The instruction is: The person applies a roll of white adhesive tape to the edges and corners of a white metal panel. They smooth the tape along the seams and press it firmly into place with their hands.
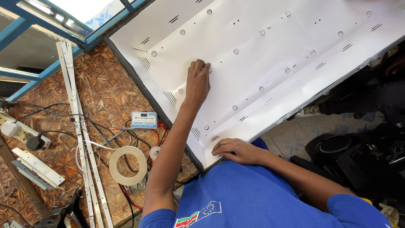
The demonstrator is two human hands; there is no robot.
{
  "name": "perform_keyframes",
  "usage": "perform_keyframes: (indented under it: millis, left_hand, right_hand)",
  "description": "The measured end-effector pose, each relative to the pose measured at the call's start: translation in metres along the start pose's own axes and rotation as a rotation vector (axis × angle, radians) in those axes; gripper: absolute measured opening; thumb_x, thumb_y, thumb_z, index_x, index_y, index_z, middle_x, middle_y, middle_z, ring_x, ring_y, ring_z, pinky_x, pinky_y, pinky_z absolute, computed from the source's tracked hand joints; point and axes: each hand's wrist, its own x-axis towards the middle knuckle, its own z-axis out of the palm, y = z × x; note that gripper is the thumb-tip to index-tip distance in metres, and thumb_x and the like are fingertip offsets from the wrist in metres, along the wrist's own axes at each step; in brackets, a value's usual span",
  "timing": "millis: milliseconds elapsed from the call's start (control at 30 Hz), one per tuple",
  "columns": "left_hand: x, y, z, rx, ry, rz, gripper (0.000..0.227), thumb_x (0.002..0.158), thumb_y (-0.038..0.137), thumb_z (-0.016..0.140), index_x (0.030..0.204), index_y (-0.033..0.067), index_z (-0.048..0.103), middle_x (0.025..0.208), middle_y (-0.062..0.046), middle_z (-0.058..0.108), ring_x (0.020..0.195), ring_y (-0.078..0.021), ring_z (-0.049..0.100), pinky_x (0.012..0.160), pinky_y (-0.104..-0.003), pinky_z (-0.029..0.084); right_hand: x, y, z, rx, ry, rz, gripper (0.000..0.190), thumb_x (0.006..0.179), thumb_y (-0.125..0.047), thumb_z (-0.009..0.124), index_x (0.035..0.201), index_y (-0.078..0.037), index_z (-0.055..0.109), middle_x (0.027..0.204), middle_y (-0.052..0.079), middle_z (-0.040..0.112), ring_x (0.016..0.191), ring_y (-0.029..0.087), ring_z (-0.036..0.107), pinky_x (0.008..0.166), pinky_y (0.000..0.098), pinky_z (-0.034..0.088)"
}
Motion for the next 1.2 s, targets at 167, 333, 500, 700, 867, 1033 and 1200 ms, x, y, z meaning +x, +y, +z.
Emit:
perform_keyframes:
  millis: [167, 333, 500, 700, 867, 1033, 1200]
  left_hand:
    - [0.0, 0.01, -0.024, -0.014, -0.026, 0.038, 0.026, 0.095, 0.005, 0.068, 0.12, -0.0002, 0.072, 0.106, -0.008, 0.055, 0.1, -0.0217, 0.052, 0.086, -0.034, 0.046]
    - [-0.003, 0.005, -0.012, -0.019, 0.037, 0.034, 0.024, 0.097, 0.005, 0.066, 0.12, 0.0032, 0.072, 0.106, -0.007, 0.054, 0.1, -0.0214, 0.051, 0.085, -0.035, 0.044]
    - [-0.008, 0.006, -0.009, -0.056, 0.088, 0.01, 0.02, 0.098, 0.005, 0.065, 0.116, 0.0058, 0.073, 0.105, -0.006, 0.053, 0.099, -0.0214, 0.051, 0.084, -0.035, 0.044]
    - [-0.013, 0.004, -0.007, -0.185, 0.146, -0.083, 0.018, 0.097, 0.007, 0.067, 0.113, 0.0116, 0.074, 0.107, -0.001, 0.055, 0.101, -0.0193, 0.054, 0.084, -0.032, 0.044]
    - [-0.013, 0.004, -0.001, -0.16, 0.129, -0.181, 0.016, 0.096, 0.007, 0.068, 0.11, 0.012, 0.075, 0.103, -0.001, 0.054, 0.099, -0.0178, 0.054, 0.082, -0.033, 0.044]
    - [-0.019, -0.015, -0.01, -0.143, 0.073, -0.268, 0.015, 0.096, 0.007, 0.067, 0.107, 0.014, 0.075, 0.094, 0.001, 0.052, 0.094, -0.0164, 0.054, 0.081, -0.033, 0.044]
    - [-0.028, -0.037, -0.022, -0.12, 0.032, -0.379, 0.013, 0.096, 0.007, 0.066, 0.105, 0.0161, 0.068, 0.089, 0.002, 0.053, 0.089, -0.0166, 0.058, 0.081, -0.034, 0.047]
  right_hand:
    - [0.001, 0.002, 0.0, 0.022, -0.009, 0.019, 0.026, 0.104, -0.013, 0.054, 0.121, -0.008, 0.072, 0.111, 0.018, 0.071, 0.104, 0.037, 0.07, 0.088, 0.0491, 0.056]
    - [0.003, 0.001, -0.004, 0.056, -0.029, 0.04, 0.027, 0.104, -0.012, 0.054, 0.122, -0.007, 0.072, 0.112, 0.019, 0.071, 0.104, 0.037, 0.071, 0.088, 0.0494, 0.056]
    - [0.005, -0.002, -0.006, 0.066, -0.049, 0.051, 0.027, 0.104, -0.012, 0.053, 0.122, -0.005, 0.072, 0.112, 0.02, 0.071, 0.104, 0.038, 0.071, 0.088, 0.0497, 0.056]
    - [0.006, -0.001, -0.004, 0.063, -0.071, 0.063, 0.029, 0.104, -0.013, 0.053, 0.124, -0.009, 0.073, 0.114, 0.017, 0.072, 0.108, 0.036, 0.07, 0.09, 0.0483, 0.055]
    - [0.007, -0.007, -0.004, 0.044, -0.053, 0.094, 0.029, 0.102, -0.011, 0.053, 0.123, -0.007, 0.073, 0.115, 0.017, 0.073, 0.111, 0.036, 0.071, 0.093, 0.049, 0.055]
    - [0.005, -0.005, 0.0, 0.035, -0.038, 0.094, 0.028, 0.102, -0.01, 0.054, 0.122, -0.006, 0.074, 0.115, 0.017, 0.073, 0.111, 0.035, 0.071, 0.093, 0.0484, 0.055]
    - [0.005, -0.005, 0.0, 0.031, -0.042, 0.09, 0.028, 0.102, -0.01, 0.054, 0.121, -0.006, 0.074, 0.115, 0.017, 0.074, 0.111, 0.035, 0.071, 0.093, 0.0483, 0.055]
